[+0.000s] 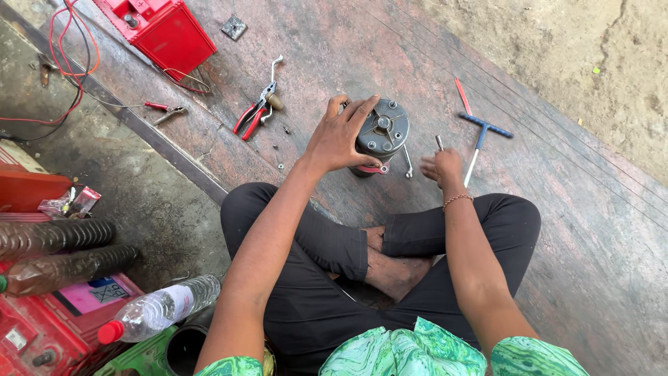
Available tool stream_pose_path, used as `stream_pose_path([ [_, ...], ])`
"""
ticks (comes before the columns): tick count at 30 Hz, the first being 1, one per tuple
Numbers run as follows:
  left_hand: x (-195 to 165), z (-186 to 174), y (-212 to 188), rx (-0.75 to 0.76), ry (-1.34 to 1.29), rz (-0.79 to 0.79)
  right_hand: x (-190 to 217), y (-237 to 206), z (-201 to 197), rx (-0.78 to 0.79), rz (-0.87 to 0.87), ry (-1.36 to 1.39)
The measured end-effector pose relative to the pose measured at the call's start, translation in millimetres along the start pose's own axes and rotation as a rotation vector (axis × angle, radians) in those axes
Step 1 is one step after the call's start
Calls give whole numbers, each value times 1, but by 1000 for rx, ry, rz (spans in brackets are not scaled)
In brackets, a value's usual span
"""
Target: The person sits on the ground and disassembles a starter motor. They use a T-handle wrench to loosen bolts on the end cap, pry the cap off with a screwdriver, remove the drive-end housing, and pull out the armature, setting the separated parts on the ground.
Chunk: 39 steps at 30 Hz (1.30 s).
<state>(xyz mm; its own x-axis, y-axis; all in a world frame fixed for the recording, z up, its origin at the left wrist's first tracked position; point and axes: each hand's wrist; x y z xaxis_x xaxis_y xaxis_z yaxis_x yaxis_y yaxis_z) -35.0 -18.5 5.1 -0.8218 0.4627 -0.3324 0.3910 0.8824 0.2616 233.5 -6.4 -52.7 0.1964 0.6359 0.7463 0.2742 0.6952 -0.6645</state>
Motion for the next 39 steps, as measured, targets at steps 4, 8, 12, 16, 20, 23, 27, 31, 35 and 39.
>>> stream_pose_path([
  [4,0,0,1,-1,1,1,-2,-5,5,-105,-280,-100],
  [8,0,0,0,-17,-8,11,-2,-12,10,-112,-800,-226],
  [12,0,1,-1,13,-2,-12,-2,-20,11,71,-986,-24],
  [16,-1,1,2,-37,54,24,0,-30,2,215,-1048,128],
  [20,-2,-1,-2,-7,33,-18,-4,-48,-15,577,-1089,445],
  [23,-3,-2,-1,-12,29,-5,-24,-76,-36,696,-963,573],
  [27,-3,-2,0,-28,35,10,-68,-114,-59,490,-576,356],
  [31,-2,-2,-1,-7,31,15,-89,-112,-67,378,-559,181],
  [35,-2,-2,0,0,55,-7,-99,-110,-66,348,-552,253],
  [39,-4,-1,-1,12,33,-21,-119,-132,-75,470,-445,512],
])
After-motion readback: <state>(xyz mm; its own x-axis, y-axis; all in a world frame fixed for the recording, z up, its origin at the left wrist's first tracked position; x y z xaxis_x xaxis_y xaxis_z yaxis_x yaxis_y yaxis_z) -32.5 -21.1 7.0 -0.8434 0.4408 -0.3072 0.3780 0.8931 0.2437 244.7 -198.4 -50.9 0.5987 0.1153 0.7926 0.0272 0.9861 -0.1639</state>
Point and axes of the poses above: each hand's wrist, its own y-axis towards the middle knuckle, its own z-axis out of the palm, x = y × z, and after that the axes turned 8 degrees about y, right-handed
